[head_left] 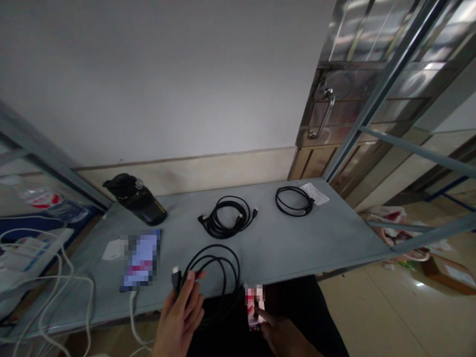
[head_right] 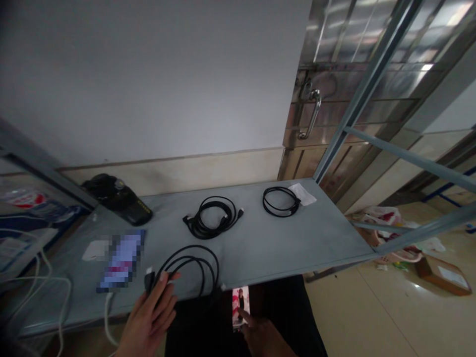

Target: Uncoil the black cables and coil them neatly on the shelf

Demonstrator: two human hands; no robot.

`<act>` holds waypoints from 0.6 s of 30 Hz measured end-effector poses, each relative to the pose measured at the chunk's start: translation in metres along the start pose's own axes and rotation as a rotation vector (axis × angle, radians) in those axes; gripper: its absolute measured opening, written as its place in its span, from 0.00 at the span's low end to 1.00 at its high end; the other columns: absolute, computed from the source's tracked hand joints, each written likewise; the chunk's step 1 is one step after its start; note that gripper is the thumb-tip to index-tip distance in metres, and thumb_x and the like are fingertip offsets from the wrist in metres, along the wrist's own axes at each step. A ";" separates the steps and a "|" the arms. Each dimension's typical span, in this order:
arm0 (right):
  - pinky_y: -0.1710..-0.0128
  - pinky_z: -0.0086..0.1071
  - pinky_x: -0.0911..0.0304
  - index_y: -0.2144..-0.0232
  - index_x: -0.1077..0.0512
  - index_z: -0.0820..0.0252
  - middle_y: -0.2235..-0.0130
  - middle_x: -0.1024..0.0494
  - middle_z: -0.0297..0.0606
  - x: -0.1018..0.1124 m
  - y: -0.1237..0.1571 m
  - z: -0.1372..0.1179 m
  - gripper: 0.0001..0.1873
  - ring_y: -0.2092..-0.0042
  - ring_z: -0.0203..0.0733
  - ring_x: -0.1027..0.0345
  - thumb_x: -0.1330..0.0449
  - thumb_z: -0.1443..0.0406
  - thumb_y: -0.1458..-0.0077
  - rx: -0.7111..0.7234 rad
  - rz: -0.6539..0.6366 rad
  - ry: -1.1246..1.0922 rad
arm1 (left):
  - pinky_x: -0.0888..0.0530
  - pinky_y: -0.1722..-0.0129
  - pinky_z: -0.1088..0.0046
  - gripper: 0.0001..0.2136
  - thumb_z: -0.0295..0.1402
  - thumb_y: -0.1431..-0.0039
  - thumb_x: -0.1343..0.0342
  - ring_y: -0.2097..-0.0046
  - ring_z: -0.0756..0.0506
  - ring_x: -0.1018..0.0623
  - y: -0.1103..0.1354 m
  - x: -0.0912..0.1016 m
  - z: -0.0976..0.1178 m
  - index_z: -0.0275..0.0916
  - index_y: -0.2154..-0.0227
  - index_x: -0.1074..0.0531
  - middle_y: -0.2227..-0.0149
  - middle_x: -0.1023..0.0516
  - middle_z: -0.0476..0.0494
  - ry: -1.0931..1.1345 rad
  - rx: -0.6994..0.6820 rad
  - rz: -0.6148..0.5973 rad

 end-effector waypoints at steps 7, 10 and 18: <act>0.40 0.49 0.19 0.47 0.13 0.51 0.21 0.34 0.41 -0.019 -0.018 0.036 0.33 0.43 0.64 0.14 0.37 0.78 0.52 -0.232 -0.185 0.057 | 0.31 0.76 0.80 0.26 0.50 0.53 0.15 0.80 0.54 0.35 0.037 -0.003 0.007 0.45 0.57 0.18 0.81 0.37 0.60 0.051 -0.070 -0.028; 0.37 0.47 0.21 0.36 0.18 0.49 0.20 0.35 0.47 -0.008 -0.026 0.043 0.40 0.39 0.62 0.16 0.41 0.78 0.48 -0.333 -0.033 0.017 | 0.24 0.75 0.76 0.26 0.55 0.56 0.15 0.81 0.52 0.34 0.042 -0.006 0.020 0.50 0.64 0.21 0.83 0.38 0.60 0.259 -0.175 -0.057; 0.34 0.42 0.25 0.38 0.20 0.45 0.31 0.20 0.43 0.008 -0.021 0.033 0.28 0.35 0.54 0.19 0.44 0.68 0.36 -0.280 0.117 -0.224 | 0.51 0.89 0.79 0.23 0.52 0.42 0.21 0.82 0.54 0.55 0.022 -0.066 0.046 0.46 0.69 0.30 0.81 0.47 0.61 0.469 -0.305 -0.288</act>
Point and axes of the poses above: each hand's wrist, its own y-axis away from the middle knuckle, its own x-axis out of the back of the hand, z = x × y, the point moved 5 cm from there along -y, towards the middle knuckle
